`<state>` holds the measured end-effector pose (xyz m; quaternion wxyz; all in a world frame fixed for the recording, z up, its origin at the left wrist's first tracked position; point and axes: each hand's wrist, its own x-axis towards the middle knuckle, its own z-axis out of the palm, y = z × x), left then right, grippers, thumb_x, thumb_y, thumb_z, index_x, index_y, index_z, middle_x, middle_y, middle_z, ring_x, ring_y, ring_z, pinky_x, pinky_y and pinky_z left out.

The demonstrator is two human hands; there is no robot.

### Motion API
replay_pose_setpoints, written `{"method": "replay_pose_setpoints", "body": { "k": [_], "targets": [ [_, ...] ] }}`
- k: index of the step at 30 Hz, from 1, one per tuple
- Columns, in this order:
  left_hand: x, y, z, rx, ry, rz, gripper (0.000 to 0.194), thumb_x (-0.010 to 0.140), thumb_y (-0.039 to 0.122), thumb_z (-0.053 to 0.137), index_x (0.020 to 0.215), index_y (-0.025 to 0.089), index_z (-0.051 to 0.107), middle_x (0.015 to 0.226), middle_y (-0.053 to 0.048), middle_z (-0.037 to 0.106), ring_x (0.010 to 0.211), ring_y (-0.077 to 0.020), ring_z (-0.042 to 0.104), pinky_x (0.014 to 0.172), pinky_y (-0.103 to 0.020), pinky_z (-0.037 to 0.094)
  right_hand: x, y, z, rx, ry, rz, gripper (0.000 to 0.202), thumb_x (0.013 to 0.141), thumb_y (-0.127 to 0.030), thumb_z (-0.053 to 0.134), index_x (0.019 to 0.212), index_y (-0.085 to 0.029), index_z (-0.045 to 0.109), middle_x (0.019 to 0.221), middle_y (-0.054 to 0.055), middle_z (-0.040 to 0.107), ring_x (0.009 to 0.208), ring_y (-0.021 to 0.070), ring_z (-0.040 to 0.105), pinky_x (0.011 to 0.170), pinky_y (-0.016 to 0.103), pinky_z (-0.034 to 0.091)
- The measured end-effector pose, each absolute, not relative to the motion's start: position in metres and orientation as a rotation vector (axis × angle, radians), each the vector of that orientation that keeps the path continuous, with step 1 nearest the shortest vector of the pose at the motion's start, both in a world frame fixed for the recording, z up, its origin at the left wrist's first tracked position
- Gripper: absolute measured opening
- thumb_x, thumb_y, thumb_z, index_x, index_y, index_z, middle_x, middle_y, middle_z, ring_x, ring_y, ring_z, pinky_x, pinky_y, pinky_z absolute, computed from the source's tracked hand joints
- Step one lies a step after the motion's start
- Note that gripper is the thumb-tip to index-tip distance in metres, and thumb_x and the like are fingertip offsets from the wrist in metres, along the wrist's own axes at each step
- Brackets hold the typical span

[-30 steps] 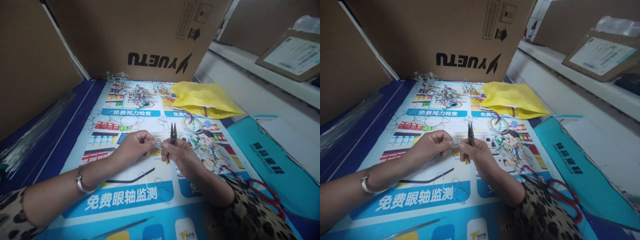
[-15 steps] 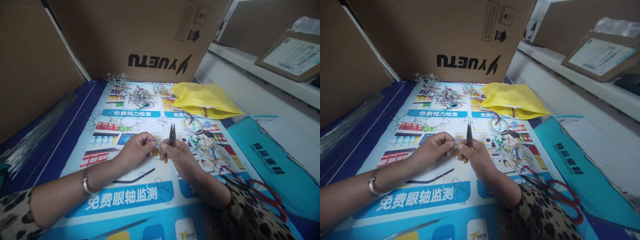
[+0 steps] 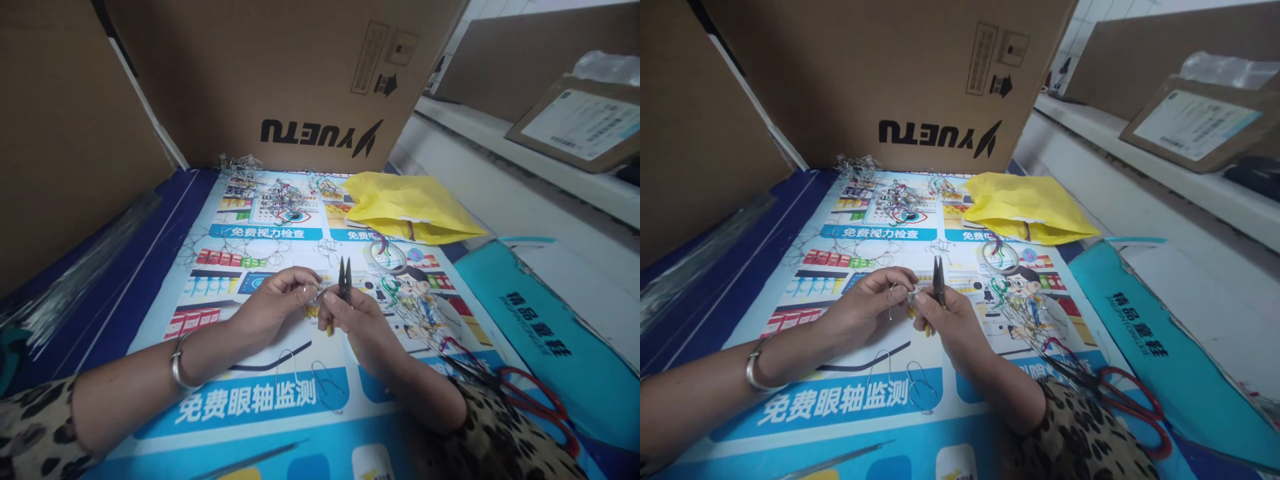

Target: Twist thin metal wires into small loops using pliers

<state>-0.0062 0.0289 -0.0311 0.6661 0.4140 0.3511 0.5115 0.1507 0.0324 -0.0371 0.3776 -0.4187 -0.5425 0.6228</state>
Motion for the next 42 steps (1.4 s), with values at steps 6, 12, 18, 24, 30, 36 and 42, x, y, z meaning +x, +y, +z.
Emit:
{"method": "replay_pose_setpoints", "body": {
  "k": [6, 12, 18, 24, 30, 36, 42],
  "targets": [
    [-0.005, 0.028, -0.034, 0.957, 0.628, 1.075, 0.015, 0.077, 0.03, 0.063, 0.081, 0.017, 0.058, 0.083, -0.003, 0.061, 0.062, -0.0148, 0.059, 0.063, -0.034, 0.049, 0.148, 0.027, -0.034, -1.037, -1.462, 1.555, 0.024, 0.081, -0.039, 0.054, 0.069, -0.019, 0.056, 0.06, -0.001, 0.056, 0.06, 0.012, 0.049, 0.06, 0.027, 0.038],
    [-0.011, 0.026, -0.033, 1.121, 0.932, 1.117, 0.023, 0.084, 0.037, 0.053, 0.09, 0.017, 0.062, 0.08, -0.004, 0.061, 0.069, -0.0122, 0.053, 0.066, -0.025, 0.043, 0.151, 0.032, -0.025, -1.247, -1.511, 1.332, 0.019, 0.079, -0.032, 0.056, 0.065, -0.019, 0.055, 0.057, -0.003, 0.054, 0.057, 0.0114, 0.046, 0.058, 0.026, 0.037],
    [-0.01, 0.025, -0.024, 1.282, 1.185, 1.064, 0.018, 0.08, 0.032, 0.055, 0.073, 0.016, 0.061, 0.059, 0.002, 0.054, 0.054, -0.0092, 0.045, 0.05, -0.02, 0.036, 0.15, 0.032, -0.03, -1.301, -1.601, 1.242, 0.019, 0.077, -0.031, 0.056, 0.062, -0.02, 0.055, 0.057, -0.003, 0.052, 0.056, 0.0111, 0.045, 0.055, 0.025, 0.035],
    [-0.007, 0.024, -0.026, 1.299, 1.313, 1.105, 0.018, 0.079, 0.031, 0.056, 0.07, 0.016, 0.059, 0.053, 0.004, 0.05, 0.049, -0.0079, 0.041, 0.047, -0.019, 0.033, 0.147, 0.027, -0.032, -1.288, -1.65, 1.258, 0.019, 0.078, -0.032, 0.054, 0.063, -0.02, 0.055, 0.057, -0.003, 0.052, 0.056, 0.0112, 0.044, 0.053, 0.025, 0.034],
    [-0.003, 0.023, -0.03, 1.225, 1.251, 1.114, 0.023, 0.081, 0.031, 0.055, 0.064, 0.016, 0.052, 0.05, 0.005, 0.046, 0.048, -0.0072, 0.04, 0.048, -0.019, 0.034, 0.146, 0.027, -0.032, -1.283, -1.654, 1.278, 0.02, 0.079, -0.033, 0.053, 0.063, -0.019, 0.054, 0.058, -0.002, 0.05, 0.057, 0.0115, 0.044, 0.055, 0.025, 0.035],
    [-0.003, 0.025, -0.033, 1.121, 1.145, 1.099, 0.024, 0.082, 0.034, 0.055, 0.068, 0.015, 0.052, 0.052, 0.005, 0.045, 0.049, -0.0066, 0.039, 0.048, -0.019, 0.032, 0.149, 0.03, -0.031, -1.271, -1.664, 1.265, 0.022, 0.079, -0.033, 0.053, 0.061, -0.019, 0.053, 0.058, -0.003, 0.049, 0.057, 0.0108, 0.043, 0.054, 0.024, 0.034],
    [-0.008, 0.028, -0.036, 1.178, 1.012, 1.047, 0.017, 0.083, 0.031, 0.056, 0.085, 0.016, 0.061, 0.068, 0.0, 0.059, 0.058, -0.0079, 0.049, 0.054, -0.02, 0.037, 0.152, 0.032, -0.03, -1.297, -1.719, 1.287, 0.022, 0.075, -0.033, 0.056, 0.061, -0.017, 0.054, 0.055, -0.004, 0.05, 0.054, 0.0091, 0.043, 0.053, 0.022, 0.035]
  ]
}}
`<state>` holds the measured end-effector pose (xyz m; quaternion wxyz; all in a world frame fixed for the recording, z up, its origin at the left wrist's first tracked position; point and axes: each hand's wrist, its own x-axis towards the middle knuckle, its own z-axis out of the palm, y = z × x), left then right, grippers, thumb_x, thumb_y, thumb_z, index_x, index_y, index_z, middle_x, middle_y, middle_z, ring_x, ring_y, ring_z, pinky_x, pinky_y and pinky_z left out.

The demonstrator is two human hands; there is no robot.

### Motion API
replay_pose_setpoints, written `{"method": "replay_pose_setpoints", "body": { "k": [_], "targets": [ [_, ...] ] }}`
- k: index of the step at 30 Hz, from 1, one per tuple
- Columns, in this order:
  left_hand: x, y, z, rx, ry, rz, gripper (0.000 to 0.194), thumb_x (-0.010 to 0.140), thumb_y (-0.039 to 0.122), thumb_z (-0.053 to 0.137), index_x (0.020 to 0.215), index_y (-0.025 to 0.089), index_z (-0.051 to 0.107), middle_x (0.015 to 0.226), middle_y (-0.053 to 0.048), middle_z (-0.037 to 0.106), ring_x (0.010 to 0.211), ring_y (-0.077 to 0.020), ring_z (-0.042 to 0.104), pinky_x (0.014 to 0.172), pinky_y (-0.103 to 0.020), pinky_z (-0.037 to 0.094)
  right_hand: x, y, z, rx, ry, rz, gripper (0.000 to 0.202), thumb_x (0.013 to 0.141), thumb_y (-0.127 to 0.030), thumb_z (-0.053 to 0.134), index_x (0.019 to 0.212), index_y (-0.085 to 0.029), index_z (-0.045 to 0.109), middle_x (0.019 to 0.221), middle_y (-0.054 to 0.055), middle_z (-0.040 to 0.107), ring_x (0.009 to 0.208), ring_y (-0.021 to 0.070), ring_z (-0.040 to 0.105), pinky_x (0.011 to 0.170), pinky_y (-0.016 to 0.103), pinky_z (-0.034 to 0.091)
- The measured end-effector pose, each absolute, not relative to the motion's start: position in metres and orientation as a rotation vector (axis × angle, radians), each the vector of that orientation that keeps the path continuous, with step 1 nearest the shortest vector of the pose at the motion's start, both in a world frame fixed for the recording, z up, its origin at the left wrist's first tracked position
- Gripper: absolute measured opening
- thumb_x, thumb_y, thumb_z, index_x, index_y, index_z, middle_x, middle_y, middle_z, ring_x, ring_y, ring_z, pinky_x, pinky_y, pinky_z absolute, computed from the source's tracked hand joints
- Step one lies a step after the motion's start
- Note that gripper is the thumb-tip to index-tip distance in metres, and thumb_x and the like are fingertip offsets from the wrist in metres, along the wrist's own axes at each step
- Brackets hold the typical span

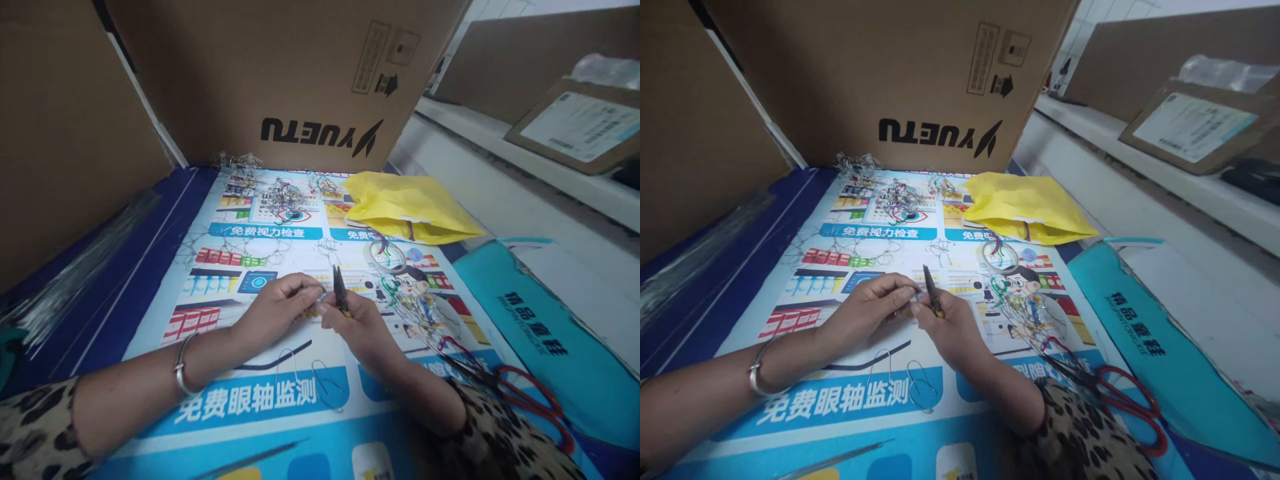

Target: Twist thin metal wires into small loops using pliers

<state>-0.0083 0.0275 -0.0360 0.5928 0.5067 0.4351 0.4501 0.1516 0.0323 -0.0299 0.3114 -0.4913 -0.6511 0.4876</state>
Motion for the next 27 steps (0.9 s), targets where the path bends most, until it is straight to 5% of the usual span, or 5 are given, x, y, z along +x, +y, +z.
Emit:
{"method": "replay_pose_setpoints", "body": {
  "k": [7, 14, 27],
  "targets": [
    [-0.01, 0.027, -0.031, 1.211, 1.113, 1.219, 0.015, 0.083, 0.027, 0.055, 0.076, 0.015, 0.06, 0.071, 0.001, 0.062, 0.066, -0.0091, 0.054, 0.063, -0.021, 0.043, 0.159, 0.028, -0.019, -1.185, -1.548, 1.433, 0.03, 0.085, -0.041, 0.048, 0.069, -0.017, 0.056, 0.059, 0.0, 0.057, 0.061, 0.0111, 0.05, 0.061, 0.025, 0.038],
    [-0.012, 0.028, -0.028, 1.176, 1.144, 1.307, 0.016, 0.085, 0.029, 0.053, 0.081, 0.014, 0.057, 0.078, -0.003, 0.068, 0.068, -0.0109, 0.062, 0.061, -0.022, 0.048, 0.161, 0.012, -0.022, -1.15, -1.535, 1.808, 0.043, 0.091, -0.048, 0.034, 0.072, -0.016, 0.054, 0.054, 0.001, 0.06, 0.047, 0.0092, 0.05, 0.049, 0.022, 0.034],
    [-0.01, 0.023, -0.028, 1.19, 1.13, 1.373, 0.011, 0.085, 0.025, 0.054, 0.083, 0.015, 0.052, 0.081, -0.002, 0.069, 0.069, -0.0101, 0.065, 0.067, -0.024, 0.055, 0.161, 0.01, -0.026, -1.171, -1.637, 1.833, 0.053, 0.09, -0.054, 0.03, 0.064, -0.015, 0.054, 0.046, 0.001, 0.057, 0.041, 0.0083, 0.047, 0.046, 0.02, 0.034]
  ]
}}
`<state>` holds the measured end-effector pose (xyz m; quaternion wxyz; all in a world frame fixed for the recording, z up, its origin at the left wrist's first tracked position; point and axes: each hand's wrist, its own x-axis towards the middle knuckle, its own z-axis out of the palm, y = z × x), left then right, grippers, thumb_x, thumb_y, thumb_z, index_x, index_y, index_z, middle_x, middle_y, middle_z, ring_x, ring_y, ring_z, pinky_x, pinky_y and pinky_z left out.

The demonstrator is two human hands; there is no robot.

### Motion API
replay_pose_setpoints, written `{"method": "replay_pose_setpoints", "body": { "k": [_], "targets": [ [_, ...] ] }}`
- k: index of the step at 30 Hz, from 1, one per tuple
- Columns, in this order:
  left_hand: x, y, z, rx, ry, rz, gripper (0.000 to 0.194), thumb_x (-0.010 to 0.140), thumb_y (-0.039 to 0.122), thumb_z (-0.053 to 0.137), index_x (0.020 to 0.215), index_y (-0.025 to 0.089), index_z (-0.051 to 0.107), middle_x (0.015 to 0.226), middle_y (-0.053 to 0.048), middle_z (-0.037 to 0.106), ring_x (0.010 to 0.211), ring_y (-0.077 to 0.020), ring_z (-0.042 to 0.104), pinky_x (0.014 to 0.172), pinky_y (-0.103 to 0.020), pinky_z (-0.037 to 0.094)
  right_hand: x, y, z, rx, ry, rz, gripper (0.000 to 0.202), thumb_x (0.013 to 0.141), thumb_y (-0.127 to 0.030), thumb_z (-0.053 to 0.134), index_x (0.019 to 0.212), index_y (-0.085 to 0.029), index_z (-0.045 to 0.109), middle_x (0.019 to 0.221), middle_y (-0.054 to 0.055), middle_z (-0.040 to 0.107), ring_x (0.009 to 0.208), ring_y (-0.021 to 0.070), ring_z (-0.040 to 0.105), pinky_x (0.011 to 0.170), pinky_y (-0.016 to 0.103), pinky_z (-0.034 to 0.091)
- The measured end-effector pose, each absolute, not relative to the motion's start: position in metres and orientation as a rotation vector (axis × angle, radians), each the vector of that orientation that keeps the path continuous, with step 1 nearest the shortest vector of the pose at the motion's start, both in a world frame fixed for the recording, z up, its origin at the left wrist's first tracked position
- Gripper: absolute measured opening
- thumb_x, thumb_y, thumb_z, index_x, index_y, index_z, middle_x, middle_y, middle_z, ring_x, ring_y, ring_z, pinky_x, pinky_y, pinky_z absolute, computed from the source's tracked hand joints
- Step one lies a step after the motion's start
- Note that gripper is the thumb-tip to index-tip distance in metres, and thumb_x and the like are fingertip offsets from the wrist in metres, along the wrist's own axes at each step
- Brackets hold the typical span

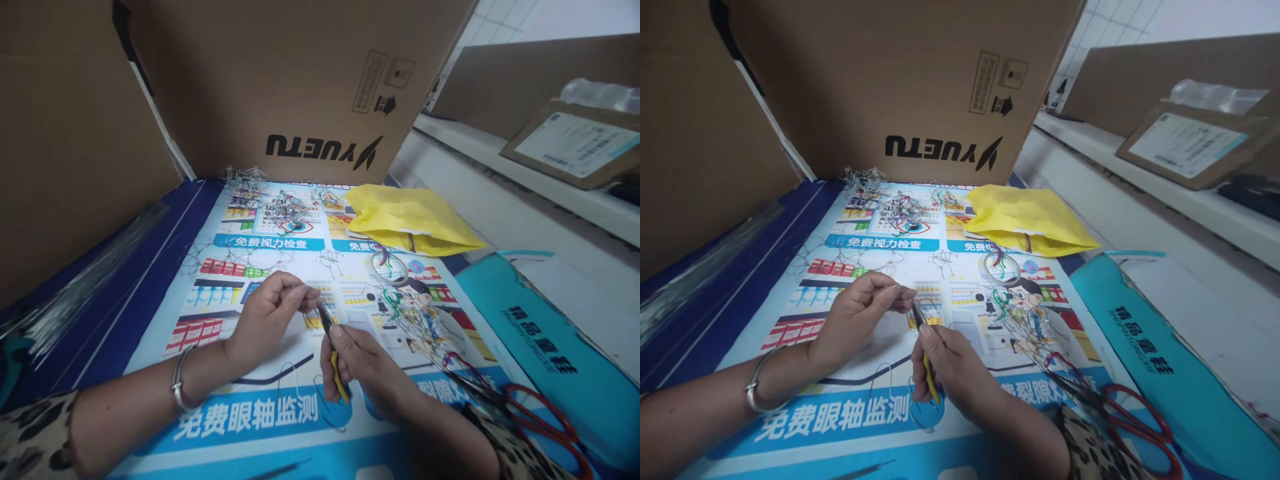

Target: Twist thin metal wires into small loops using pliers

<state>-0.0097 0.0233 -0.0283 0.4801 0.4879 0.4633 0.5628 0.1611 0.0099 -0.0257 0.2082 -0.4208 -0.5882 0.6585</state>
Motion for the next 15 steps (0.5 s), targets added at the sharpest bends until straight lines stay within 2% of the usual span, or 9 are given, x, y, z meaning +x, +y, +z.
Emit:
{"method": "replay_pose_setpoints", "body": {
  "k": [15],
  "targets": [
    [-0.0109, 0.0232, -0.0334, 1.348, 1.147, 1.388, 0.008, 0.086, 0.024, 0.051, 0.085, 0.016, 0.053, 0.084, -0.003, 0.068, 0.075, -0.0125, 0.066, 0.07, -0.027, 0.055, 0.1586, 0.0121, -0.0243, -1.181, -1.643, 1.829, 0.051, 0.091, -0.051, 0.028, 0.063, -0.015, 0.052, 0.043, -0.001, 0.054, 0.039, 0.0072, 0.046, 0.044, 0.019, 0.034]
  ]
}}
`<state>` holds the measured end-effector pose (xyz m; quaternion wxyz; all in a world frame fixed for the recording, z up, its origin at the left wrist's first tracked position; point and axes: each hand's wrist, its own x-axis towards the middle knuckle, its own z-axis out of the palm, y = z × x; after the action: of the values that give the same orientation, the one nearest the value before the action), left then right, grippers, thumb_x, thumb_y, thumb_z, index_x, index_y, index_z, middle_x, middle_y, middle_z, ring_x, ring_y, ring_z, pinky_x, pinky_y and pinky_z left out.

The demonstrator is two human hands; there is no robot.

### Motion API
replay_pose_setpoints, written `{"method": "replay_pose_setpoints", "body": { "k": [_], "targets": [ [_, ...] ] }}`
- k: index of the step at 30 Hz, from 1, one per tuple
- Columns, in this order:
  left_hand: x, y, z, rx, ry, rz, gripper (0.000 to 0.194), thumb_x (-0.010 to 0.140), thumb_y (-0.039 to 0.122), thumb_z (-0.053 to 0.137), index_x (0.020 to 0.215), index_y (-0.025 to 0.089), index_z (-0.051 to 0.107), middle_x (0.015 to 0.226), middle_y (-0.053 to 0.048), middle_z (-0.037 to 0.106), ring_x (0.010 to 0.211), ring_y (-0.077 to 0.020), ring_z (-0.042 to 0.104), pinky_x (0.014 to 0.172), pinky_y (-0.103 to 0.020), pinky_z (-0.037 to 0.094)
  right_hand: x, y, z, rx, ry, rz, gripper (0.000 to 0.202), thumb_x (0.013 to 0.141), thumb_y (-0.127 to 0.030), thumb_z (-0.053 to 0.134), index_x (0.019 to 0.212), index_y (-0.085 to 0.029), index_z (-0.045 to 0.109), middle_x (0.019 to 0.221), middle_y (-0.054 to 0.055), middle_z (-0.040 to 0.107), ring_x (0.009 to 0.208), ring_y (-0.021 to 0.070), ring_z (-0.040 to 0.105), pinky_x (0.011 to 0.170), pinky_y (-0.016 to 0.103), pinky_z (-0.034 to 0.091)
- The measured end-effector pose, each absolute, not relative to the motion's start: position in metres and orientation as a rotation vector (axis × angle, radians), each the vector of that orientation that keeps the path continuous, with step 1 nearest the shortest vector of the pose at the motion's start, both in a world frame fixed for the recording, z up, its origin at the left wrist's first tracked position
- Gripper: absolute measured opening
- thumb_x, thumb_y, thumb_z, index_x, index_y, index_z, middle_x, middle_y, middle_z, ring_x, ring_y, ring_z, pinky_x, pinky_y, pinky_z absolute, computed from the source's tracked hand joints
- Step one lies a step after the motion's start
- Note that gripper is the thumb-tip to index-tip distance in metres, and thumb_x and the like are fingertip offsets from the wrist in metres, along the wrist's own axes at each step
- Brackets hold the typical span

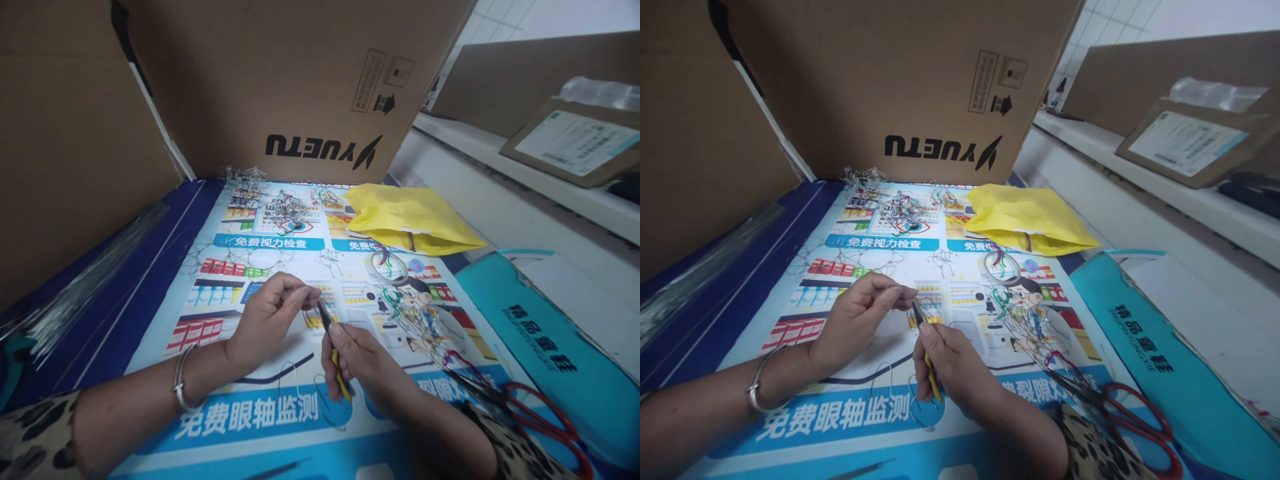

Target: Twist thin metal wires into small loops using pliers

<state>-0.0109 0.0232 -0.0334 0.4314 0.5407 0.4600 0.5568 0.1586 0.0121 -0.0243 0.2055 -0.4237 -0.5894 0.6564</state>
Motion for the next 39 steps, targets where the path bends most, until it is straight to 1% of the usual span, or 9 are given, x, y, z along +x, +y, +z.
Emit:
{"method": "replay_pose_setpoints", "body": {
  "k": [10, 15, 19, 24, 30, 35, 39],
  "targets": [
    [-0.015, 0.025, -0.03, 1.417, 1.169, 1.325, 0.009, 0.086, 0.025, 0.05, 0.086, 0.017, 0.054, 0.081, -0.003, 0.068, 0.075, -0.0121, 0.065, 0.072, -0.026, 0.054, 0.157, 0.014, -0.02, -1.244, -1.676, 1.784, 0.045, 0.09, -0.051, 0.031, 0.062, -0.018, 0.045, 0.04, -0.004, 0.047, 0.034, 0.0067, 0.04, 0.039, 0.019, 0.032],
    [-0.024, 0.032, -0.027, 1.772, 1.244, 1.171, 0.016, 0.086, 0.024, 0.049, 0.085, 0.019, 0.064, 0.08, -0.002, 0.07, 0.078, -0.0129, 0.065, 0.076, -0.026, 0.051, 0.161, 0.018, -0.017, -1.352, -1.747, 1.724, 0.043, 0.09, -0.05, 0.03, 0.063, -0.019, 0.043, 0.04, -0.005, 0.044, 0.035, 0.007, 0.039, 0.04, 0.019, 0.034],
    [-0.029, 0.037, -0.027, 2.011, 1.265, 1.127, 0.016, 0.083, 0.025, 0.053, 0.085, 0.021, 0.068, 0.086, -0.003, 0.072, 0.08, -0.015, 0.065, 0.076, -0.027, 0.05, 0.162, 0.02, -0.017, -1.364, -1.773, 1.704, 0.04, 0.091, -0.047, 0.03, 0.065, -0.019, 0.044, 0.041, -0.006, 0.044, 0.035, 0.007, 0.04, 0.039, 0.018, 0.034],
    [-0.032, 0.039, -0.033, 2.122, 1.211, 1.108, 0.018, 0.082, 0.022, 0.053, 0.089, 0.022, 0.069, 0.087, -0.003, 0.072, 0.078, -0.0149, 0.066, 0.073, -0.025, 0.05, 0.162, 0.02, -0.016, -1.35, -1.81, 1.684, 0.039, 0.091, -0.044, 0.03, 0.065, -0.018, 0.044, 0.041, -0.006, 0.043, 0.035, 0.0064, 0.039, 0.039, 0.018, 0.033],
    [-0.032, 0.038, -0.028, 2.124, 1.221, 1.056, 0.017, 0.081, 0.025, 0.052, 0.082, 0.022, 0.069, 0.08, -0.003, 0.072, 0.072, -0.0153, 0.065, 0.068, -0.023, 0.05, 0.166, 0.023, -0.016, -1.342, -1.876, 1.691, 0.037, 0.091, -0.041, 0.032, 0.064, -0.018, 0.043, 0.041, -0.006, 0.042, 0.035, 0.0049, 0.04, 0.039, 0.016, 0.033],
    [-0.031, 0.036, -0.024, 2.134, 1.197, 0.994, 0.019, 0.082, 0.027, 0.049, 0.077, 0.022, 0.067, 0.077, -0.002, 0.071, 0.068, -0.0146, 0.064, 0.062, -0.02, 0.049, 0.171, 0.025, -0.017, -1.357, -1.873, 1.747, 0.037, 0.089, -0.045, 0.035, 0.067, -0.018, 0.045, 0.045, -0.007, 0.042, 0.034, 0.0047, 0.04, 0.034, 0.014, 0.031],
    [-0.032, 0.037, -0.033, 2.136, 1.209, 1.019, 0.017, 0.081, 0.029, 0.051, 0.08, 0.023, 0.067, 0.076, -0.001, 0.07, 0.066, -0.0144, 0.064, 0.06, -0.019, 0.047, 0.173, 0.027, -0.02, -1.392, -1.86, 1.805, 0.038, 0.087, -0.049, 0.037, 0.068, -0.017, 0.046, 0.049, -0.006, 0.045, 0.035, 0.0049, 0.044, 0.033, 0.014, 0.035]
  ]
}}
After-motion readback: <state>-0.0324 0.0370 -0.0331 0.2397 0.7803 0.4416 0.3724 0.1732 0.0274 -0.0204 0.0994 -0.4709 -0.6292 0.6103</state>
